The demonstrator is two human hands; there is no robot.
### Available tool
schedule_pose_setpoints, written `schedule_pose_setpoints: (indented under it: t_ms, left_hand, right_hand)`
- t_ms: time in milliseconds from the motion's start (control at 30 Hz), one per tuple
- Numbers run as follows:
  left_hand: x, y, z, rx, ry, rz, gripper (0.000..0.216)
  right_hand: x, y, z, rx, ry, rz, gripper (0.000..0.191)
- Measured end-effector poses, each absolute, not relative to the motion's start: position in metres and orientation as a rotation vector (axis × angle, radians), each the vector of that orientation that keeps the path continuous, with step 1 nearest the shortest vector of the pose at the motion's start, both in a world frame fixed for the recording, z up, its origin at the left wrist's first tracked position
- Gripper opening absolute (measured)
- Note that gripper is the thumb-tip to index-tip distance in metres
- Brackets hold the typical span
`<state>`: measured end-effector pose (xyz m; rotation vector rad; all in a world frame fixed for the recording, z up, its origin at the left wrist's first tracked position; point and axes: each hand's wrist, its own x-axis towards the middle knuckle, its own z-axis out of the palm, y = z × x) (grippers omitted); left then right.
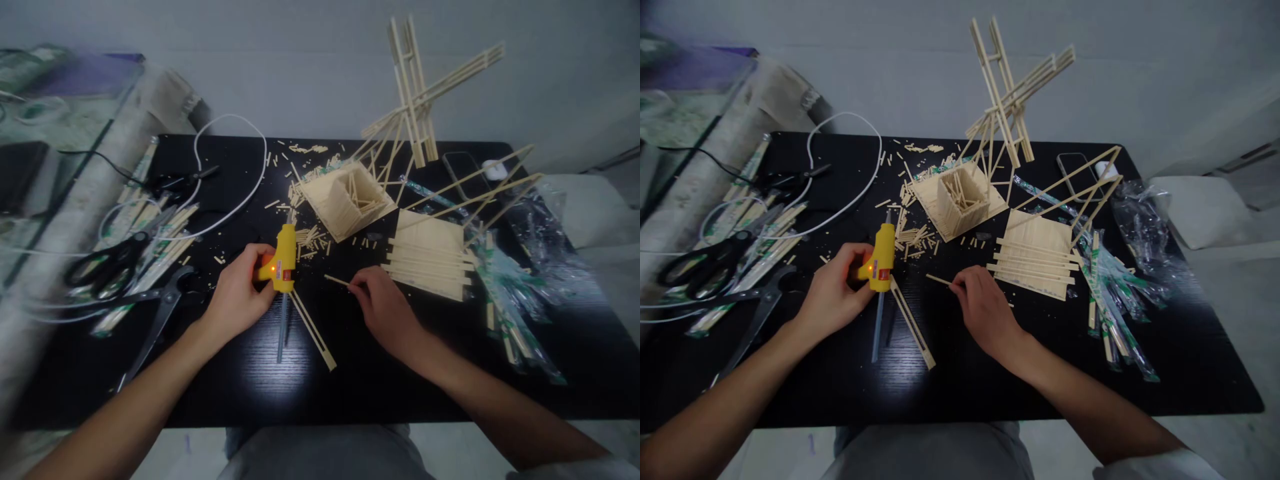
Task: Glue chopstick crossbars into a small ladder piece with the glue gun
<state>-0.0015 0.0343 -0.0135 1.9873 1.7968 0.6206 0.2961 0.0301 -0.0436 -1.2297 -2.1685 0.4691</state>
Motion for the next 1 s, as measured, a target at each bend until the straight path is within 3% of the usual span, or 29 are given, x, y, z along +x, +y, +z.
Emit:
schedule_pose_setpoints:
  t_ms: [333, 567, 800, 933, 1000]
  left_hand:
    - [-0.052, 0.042, 0.0, 2.161, 1.84, 0.322, 0.04]
    - [-0.083, 0.015, 0.029, 2.226, 1.781, 0.357, 0.039]
    - [-0.152, -0.05, 0.029, 2.136, 2.129, 0.083, 0.073]
    - [-0.168, -0.072, 0.01, 2.092, 2.191, -0.117, 0.098]
    - [-0.17, -0.073, 0.007, 2.098, 2.196, -0.117, 0.097]
  right_hand:
    - [0.298, 0.034, -0.038, -1.134, -2.111, 0.448, 0.015]
    - [0.299, 0.037, -0.037, -1.099, -2.073, 0.443, 0.012]
    - [0.297, 0.036, -0.031, -1.099, -1.987, 0.575, 0.018]
    - [0.296, 0.037, -0.025, -1.165, -1.881, 0.795, 0.021]
    - [0.296, 0.038, -0.023, -1.179, -1.772, 0.975, 0.02]
